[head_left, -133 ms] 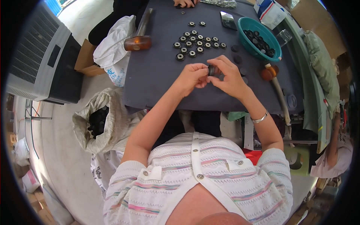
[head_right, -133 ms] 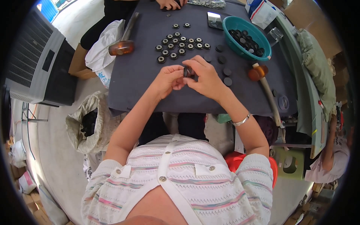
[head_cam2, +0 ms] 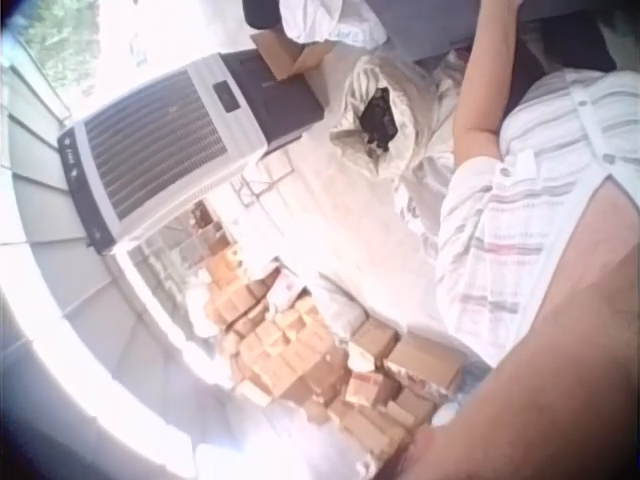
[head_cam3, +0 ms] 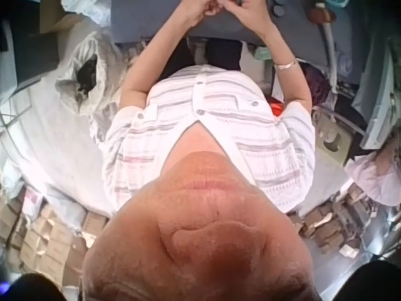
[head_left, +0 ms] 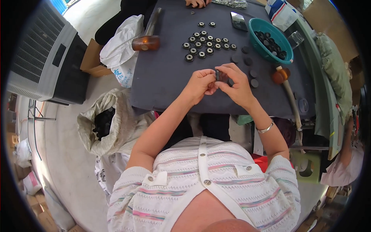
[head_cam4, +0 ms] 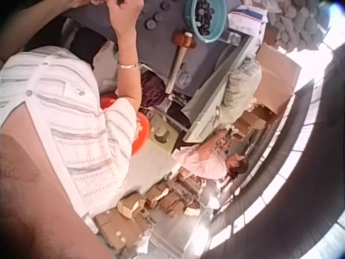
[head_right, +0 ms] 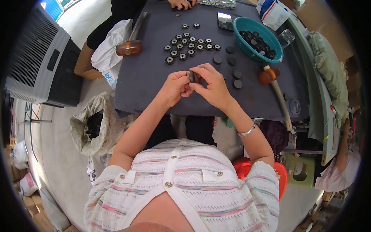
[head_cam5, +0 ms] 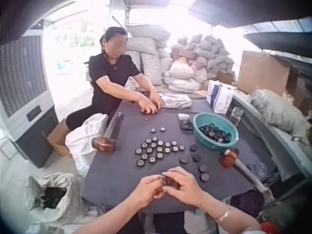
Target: The person assembles metal rings into circular rubber components by hand, using a mallet to secure the rings into place.
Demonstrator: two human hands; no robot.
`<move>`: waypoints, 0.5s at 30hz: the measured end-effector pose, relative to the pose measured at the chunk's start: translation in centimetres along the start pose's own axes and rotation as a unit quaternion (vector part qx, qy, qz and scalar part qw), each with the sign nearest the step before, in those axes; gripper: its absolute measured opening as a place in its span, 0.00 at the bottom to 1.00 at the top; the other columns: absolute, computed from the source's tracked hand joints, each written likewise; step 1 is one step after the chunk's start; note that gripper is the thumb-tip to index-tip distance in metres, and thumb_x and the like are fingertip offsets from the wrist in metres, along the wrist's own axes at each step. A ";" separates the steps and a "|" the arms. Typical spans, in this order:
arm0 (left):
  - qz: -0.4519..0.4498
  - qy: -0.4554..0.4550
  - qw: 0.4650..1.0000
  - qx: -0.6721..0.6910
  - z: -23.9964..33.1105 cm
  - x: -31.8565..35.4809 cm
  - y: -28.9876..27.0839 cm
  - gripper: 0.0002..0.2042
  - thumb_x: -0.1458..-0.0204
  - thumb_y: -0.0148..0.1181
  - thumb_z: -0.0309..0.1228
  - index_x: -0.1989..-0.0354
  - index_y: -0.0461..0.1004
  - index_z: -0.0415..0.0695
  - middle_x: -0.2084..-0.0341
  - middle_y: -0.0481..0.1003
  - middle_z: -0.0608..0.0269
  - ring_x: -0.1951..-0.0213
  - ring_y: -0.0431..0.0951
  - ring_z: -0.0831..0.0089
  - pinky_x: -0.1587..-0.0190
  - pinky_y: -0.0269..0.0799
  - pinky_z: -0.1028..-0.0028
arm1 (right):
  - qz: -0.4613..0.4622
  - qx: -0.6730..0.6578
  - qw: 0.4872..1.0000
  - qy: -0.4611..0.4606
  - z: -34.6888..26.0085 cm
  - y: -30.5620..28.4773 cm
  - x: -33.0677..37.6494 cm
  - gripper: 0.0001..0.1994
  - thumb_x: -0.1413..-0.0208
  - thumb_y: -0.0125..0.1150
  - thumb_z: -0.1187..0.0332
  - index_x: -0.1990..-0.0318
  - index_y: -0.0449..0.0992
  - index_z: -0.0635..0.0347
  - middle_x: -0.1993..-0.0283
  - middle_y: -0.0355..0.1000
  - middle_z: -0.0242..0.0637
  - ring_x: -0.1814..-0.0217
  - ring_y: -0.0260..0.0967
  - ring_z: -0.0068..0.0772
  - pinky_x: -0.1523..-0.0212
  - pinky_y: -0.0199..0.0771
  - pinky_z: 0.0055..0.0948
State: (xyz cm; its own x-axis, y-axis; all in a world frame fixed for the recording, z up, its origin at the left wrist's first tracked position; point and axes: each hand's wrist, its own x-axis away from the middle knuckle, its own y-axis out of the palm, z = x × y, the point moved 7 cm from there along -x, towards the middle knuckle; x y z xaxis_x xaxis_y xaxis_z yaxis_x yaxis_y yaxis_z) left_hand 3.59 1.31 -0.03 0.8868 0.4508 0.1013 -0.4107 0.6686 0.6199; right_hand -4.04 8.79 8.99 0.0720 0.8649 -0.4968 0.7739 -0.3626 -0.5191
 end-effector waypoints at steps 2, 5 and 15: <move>0.011 0.005 0.998 -0.053 0.2 0.4 -0.2 0.06 0.43 0.52 0.28 0.69 0.75 0.42 0.78 0.73 0.68 0.79 0.69 0.83 0.79 0.60 0.81 | 0.005 -0.024 1.000 -0.004 0.2 0.2 0.1 0.21 0.57 0.65 0.79 0.51 0.74 0.64 0.62 0.69 0.35 0.65 0.69 0.26 0.62 0.72 0.23; 0.064 0.157 0.956 -0.238 3.5 0.7 -0.1 0.08 0.44 0.55 0.30 0.72 0.75 0.41 0.84 0.70 0.69 0.81 0.70 0.80 0.78 0.65 0.80 | 0.015 -0.083 0.996 0.011 0.6 -0.2 0.0 0.20 0.56 0.66 0.79 0.51 0.74 0.63 0.64 0.69 0.33 0.65 0.67 0.23 0.63 0.71 0.21; 0.191 0.263 0.553 -0.767 6.4 2.0 -3.7 0.11 0.54 0.59 0.26 0.61 0.79 0.42 0.59 0.77 0.62 0.53 0.72 0.60 0.54 0.73 0.65 | -0.038 -0.024 0.992 0.121 1.9 0.4 -0.8 0.18 0.55 0.66 0.78 0.53 0.74 0.61 0.69 0.65 0.31 0.72 0.64 0.21 0.69 0.67 0.21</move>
State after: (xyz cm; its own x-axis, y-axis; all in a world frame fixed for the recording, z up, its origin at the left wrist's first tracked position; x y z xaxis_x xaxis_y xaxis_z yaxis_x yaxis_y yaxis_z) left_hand 8.25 -4.04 2.92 0.6551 0.5718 -0.4939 -0.6009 -0.0021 -0.7993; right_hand -4.95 7.31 7.84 0.1562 0.9493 -0.2729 0.8112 -0.2809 -0.5128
